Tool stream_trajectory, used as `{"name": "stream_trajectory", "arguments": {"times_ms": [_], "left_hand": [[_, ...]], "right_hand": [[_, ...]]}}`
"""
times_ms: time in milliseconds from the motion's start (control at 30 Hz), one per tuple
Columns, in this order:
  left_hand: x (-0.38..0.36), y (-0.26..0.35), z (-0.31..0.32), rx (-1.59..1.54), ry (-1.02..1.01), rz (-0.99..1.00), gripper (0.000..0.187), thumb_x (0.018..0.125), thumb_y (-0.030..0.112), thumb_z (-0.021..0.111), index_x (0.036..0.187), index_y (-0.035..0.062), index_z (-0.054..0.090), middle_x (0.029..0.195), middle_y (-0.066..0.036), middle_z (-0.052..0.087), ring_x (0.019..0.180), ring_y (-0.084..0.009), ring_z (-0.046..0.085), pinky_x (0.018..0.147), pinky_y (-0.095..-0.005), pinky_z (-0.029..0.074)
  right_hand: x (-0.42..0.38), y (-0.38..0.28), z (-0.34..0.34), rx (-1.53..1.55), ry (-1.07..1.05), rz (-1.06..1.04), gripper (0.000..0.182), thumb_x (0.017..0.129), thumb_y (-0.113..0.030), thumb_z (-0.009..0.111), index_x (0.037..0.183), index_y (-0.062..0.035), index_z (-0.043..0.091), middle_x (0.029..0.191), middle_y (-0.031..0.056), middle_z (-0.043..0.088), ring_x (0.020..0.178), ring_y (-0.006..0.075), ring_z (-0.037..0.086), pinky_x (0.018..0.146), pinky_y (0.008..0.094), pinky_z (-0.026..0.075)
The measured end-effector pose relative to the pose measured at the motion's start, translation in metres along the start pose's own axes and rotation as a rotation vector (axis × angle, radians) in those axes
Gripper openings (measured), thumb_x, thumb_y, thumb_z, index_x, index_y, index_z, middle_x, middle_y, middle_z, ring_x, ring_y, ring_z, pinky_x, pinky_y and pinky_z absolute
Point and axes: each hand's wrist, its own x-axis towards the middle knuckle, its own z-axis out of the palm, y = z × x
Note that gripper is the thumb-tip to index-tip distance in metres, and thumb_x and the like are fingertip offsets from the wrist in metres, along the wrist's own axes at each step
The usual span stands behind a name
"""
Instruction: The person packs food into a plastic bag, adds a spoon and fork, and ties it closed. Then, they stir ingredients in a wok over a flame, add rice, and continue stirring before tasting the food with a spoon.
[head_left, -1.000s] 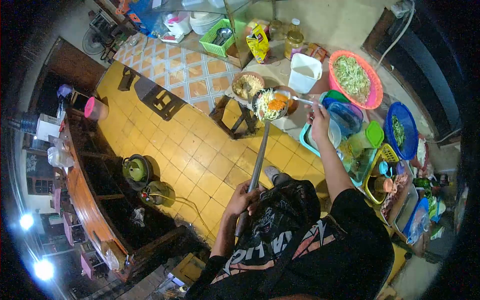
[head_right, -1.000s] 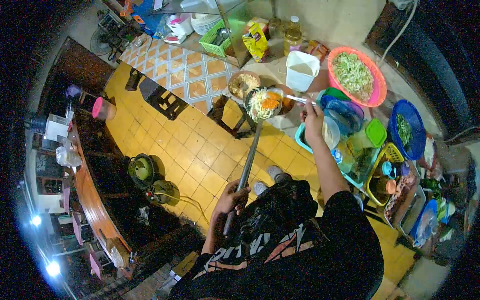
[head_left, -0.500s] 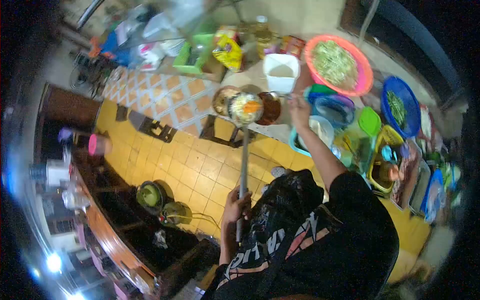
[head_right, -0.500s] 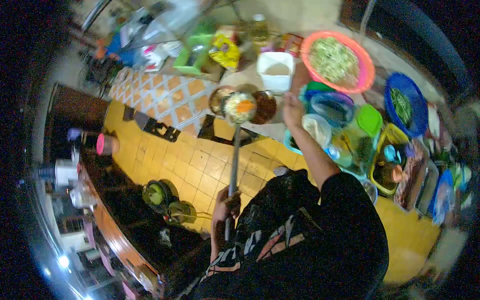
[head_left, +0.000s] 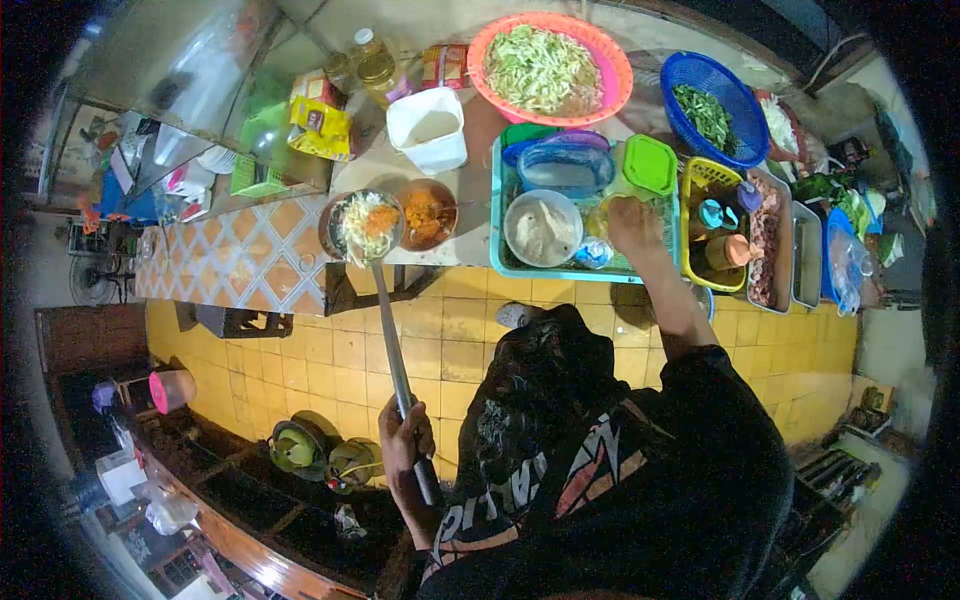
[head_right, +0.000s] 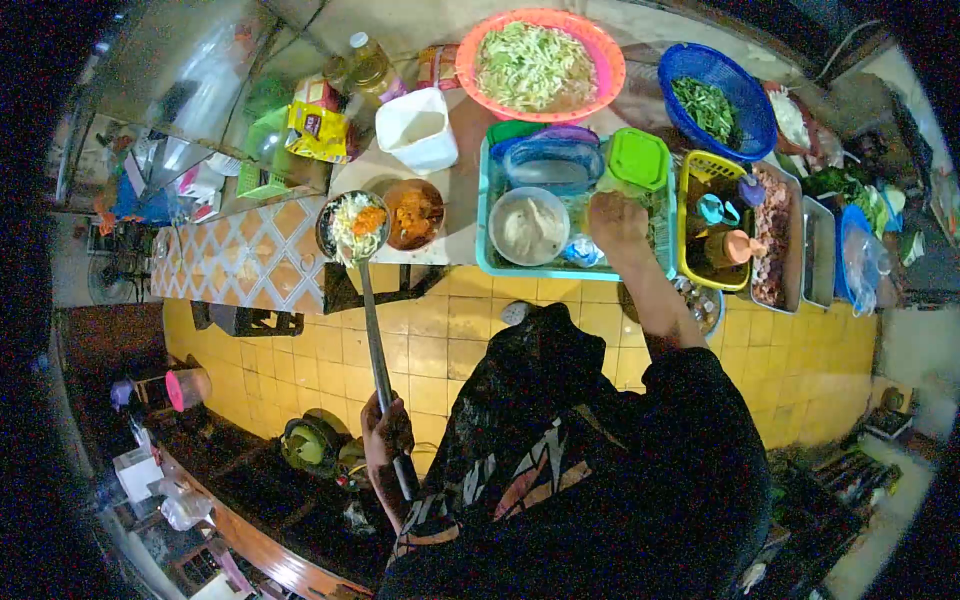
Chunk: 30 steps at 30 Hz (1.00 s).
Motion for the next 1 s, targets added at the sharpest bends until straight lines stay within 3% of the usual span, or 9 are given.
{"name": "stream_trajectory", "arguments": {"times_ms": [67, 133, 167, 233, 367, 467, 567, 767, 1000], "left_hand": [[0.005, -0.001, 0.002, -0.005, -0.009, -0.005, 0.014, 0.082, 0.010, 0.056, 0.077, 0.0077, 0.043, 0.047, 0.001, 0.038, 0.031, -0.0084, 0.036, 0.029, -0.0233, 0.029], [0.009, 0.001, 0.007, -0.007, -0.018, -0.006, 0.014, 0.082, 0.010, 0.056, 0.078, 0.0078, 0.043, 0.047, 0.000, 0.039, 0.031, -0.0087, 0.036, 0.029, -0.0233, 0.029], [0.010, 0.004, 0.012, -0.041, -0.045, -0.017, 0.013, 0.082, 0.009, 0.056, 0.078, 0.0075, 0.044, 0.047, 0.000, 0.039, 0.031, -0.0089, 0.037, 0.029, -0.0234, 0.030], [0.013, 0.004, 0.012, -0.017, -0.117, -0.011, 0.012, 0.081, 0.008, 0.056, 0.081, 0.0057, 0.044, 0.048, 0.000, 0.038, 0.032, -0.0090, 0.037, 0.029, -0.0235, 0.031], [0.009, -0.003, 0.017, -0.080, -0.130, -0.027, 0.013, 0.082, 0.009, 0.056, 0.081, 0.0040, 0.044, 0.050, 0.000, 0.039, 0.032, -0.0092, 0.037, 0.028, -0.0233, 0.032], [0.003, -0.006, 0.019, -0.075, -0.139, -0.048, 0.013, 0.082, 0.008, 0.056, 0.082, 0.0035, 0.043, 0.051, 0.000, 0.040, 0.032, -0.0092, 0.037, 0.028, -0.0234, 0.032], [0.004, -0.015, 0.018, -0.062, -0.147, -0.070, 0.014, 0.082, 0.007, 0.056, 0.083, 0.0032, 0.043, 0.052, -0.001, 0.040, 0.032, -0.0089, 0.038, 0.029, -0.0235, 0.033], [-0.002, -0.017, 0.023, 0.018, -0.129, -0.052, 0.013, 0.083, 0.009, 0.055, 0.081, 0.0038, 0.044, 0.049, 0.001, 0.040, 0.031, -0.0091, 0.036, 0.029, -0.0234, 0.032], [-0.008, -0.013, 0.027, 0.041, -0.109, -0.046, 0.014, 0.081, 0.010, 0.059, 0.083, 0.0045, 0.047, 0.053, 0.001, 0.042, 0.038, -0.0071, 0.038, 0.035, -0.0225, 0.030]], "right_hand": [[0.026, 0.059, 0.091, -0.103, 0.111, 0.035, 0.019, 0.077, -0.021, 0.052, 0.085, -0.0068, 0.062, 0.086, 0.0143, 0.064, 0.079, 0.0291, 0.063, 0.060, 0.0389, 0.051], [0.039, 0.105, 0.227, -0.323, 0.774, -0.312, 0.017, 0.078, -0.021, 0.051, 0.080, -0.0076, 0.062, 0.080, 0.0110, 0.064, 0.074, 0.0264, 0.063, 0.057, 0.0376, 0.050], [0.028, 0.112, 0.179, -0.326, 0.780, -0.313, 0.017, 0.078, -0.021, 0.051, 0.080, -0.0076, 0.062, 0.080, 0.0110, 0.064, 0.074, 0.0264, 0.063, 0.057, 0.0376, 0.050], [0.006, 0.033, 0.066, -0.216, 0.282, -0.010, 0.017, 0.078, -0.022, 0.051, 0.075, -0.0089, 0.061, 0.075, 0.0089, 0.062, 0.072, 0.0254, 0.062, 0.053, 0.0383, 0.048], [-0.011, 0.030, 0.028, -0.400, 0.276, -0.080, 0.016, 0.077, -0.022, 0.052, 0.069, -0.0104, 0.060, 0.069, 0.0064, 0.060, 0.067, 0.0231, 0.062, 0.050, 0.0372, 0.048], [-0.005, 0.043, 0.036, -0.081, 0.622, -0.030, 0.006, 0.070, -0.010, 0.054, 0.067, -0.0102, 0.059, 0.065, 0.0055, 0.058, 0.057, 0.0191, 0.059, 0.049, 0.0341, 0.048], [-0.010, -0.014, -0.016, -0.186, 0.135, -0.103, 0.012, 0.072, -0.016, 0.055, 0.072, -0.0080, 0.064, 0.068, 0.0068, 0.062, 0.065, 0.0251, 0.064, 0.057, 0.0379, 0.052], [0.016, -0.051, 0.064, -0.124, 0.089, -0.338, 0.013, 0.070, -0.012, 0.055, 0.075, -0.0092, 0.066, 0.076, 0.0085, 0.063, 0.073, 0.0250, 0.064, 0.057, 0.0362, 0.052], [-0.005, -0.059, 0.030, 0.196, -0.123, -0.432, 0.014, 0.071, -0.015, 0.053, 0.074, -0.0066, 0.065, 0.075, 0.0151, 0.063, 0.071, 0.0329, 0.062, 0.065, 0.0427, 0.051]]}}
